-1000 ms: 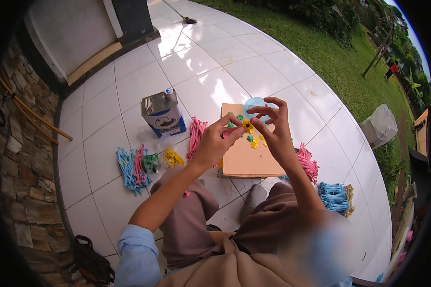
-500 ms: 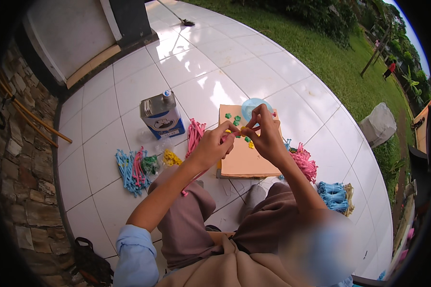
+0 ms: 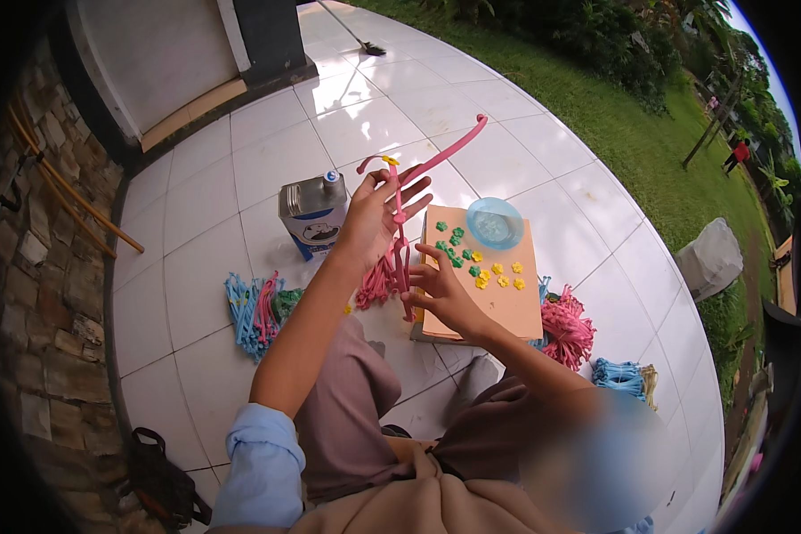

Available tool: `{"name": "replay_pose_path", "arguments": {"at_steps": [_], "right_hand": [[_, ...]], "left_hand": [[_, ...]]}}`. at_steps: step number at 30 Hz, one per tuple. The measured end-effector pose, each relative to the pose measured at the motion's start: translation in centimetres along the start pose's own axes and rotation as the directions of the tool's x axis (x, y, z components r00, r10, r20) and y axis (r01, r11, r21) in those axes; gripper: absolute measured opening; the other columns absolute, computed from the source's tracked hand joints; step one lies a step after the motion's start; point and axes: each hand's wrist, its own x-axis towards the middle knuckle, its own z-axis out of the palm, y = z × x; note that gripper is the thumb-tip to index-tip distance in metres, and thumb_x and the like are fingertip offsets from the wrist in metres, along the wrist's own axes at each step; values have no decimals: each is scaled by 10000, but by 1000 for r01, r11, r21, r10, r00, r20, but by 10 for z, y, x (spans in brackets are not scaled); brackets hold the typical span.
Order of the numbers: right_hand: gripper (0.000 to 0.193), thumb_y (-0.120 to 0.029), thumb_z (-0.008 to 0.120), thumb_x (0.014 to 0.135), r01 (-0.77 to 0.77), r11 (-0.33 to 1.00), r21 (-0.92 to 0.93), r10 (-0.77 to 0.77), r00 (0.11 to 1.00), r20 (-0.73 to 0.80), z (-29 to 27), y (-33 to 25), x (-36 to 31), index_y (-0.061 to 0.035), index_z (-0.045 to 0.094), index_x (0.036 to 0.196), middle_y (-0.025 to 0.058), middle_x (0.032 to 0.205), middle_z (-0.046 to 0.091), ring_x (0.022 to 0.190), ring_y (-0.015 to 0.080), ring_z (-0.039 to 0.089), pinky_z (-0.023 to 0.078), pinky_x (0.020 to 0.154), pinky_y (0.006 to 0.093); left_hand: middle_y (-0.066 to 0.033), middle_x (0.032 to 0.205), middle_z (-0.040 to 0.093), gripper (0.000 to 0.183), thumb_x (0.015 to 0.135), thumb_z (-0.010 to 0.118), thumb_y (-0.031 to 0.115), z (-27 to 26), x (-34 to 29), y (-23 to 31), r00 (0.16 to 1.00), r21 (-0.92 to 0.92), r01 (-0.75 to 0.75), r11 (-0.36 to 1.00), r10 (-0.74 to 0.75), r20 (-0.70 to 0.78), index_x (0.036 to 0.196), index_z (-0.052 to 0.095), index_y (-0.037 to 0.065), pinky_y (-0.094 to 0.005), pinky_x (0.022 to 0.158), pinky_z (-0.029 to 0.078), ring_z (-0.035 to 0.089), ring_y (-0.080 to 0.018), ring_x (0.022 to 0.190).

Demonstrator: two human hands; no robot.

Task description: The person attaches small green and yellow foam flowers to pink sandal straps by hand, sliding the flowers onto pegs on the straps.

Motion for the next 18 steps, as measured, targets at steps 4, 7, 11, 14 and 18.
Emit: {"name": "replay_pose_path", "arguments": {"at_steps": [4, 7, 11, 14, 18], "right_hand": [[565, 19, 472, 856, 80, 991, -109, -93, 989, -118, 7, 1, 6, -57, 157, 1319, 107, 905, 558, 815, 171, 575, 485, 733, 296], [518, 25, 406, 864, 95, 995, -37, -100, 977, -190, 0, -15, 8, -41, 147, 1308, 108, 792, 557, 653, 143, 564, 481, 620, 272], [508, -6, 413, 877, 10, 978, -207, -47, 984, -173, -15, -18, 7, -43, 143, 1306, 83, 705, 553, 578, 120, 514, 430, 538, 235], [522, -47, 477, 886, -122, 973, -197, 139, 988, 72, -30, -31, 5, -67, 171, 1309, 71, 728, 587, 548, 102, 471, 400, 512, 225], [577, -140, 598, 860, -111, 970, -219, 138, 984, 115, -58, -49, 2, -75, 245, 1312, 60, 770, 622, 597, 87, 441, 381, 555, 228]], "left_hand": [[-210, 1092, 566, 158, 924, 446, 135, -38, 0, 3, 989, 768, 74, 636, 53, -140, 1060, 391, 75, -403, 867, 471, 555, -280, 1058], [-223, 1148, 527, 364, 890, 486, 129, -36, -28, 6, 950, 964, 37, -265, 308, 48, 1225, 353, 81, -434, 913, 423, 503, -304, 1112], [-173, 1262, 430, 585, 782, 537, 55, -16, -44, 15, 755, 486, -472, -735, -52, 654, 1316, 302, 97, -389, 980, 373, 379, -277, 1222], [-101, 1069, 529, 455, 781, 566, 99, -34, -39, 1, 750, 610, -642, -465, -215, 626, 1217, 440, 70, -386, 940, 389, 470, -249, 1104], [-88, 885, 536, 285, 858, 542, 233, -55, -32, -6, 744, 722, -668, -179, -198, 639, 1070, 532, 41, -339, 779, 445, 547, -218, 866]]}}
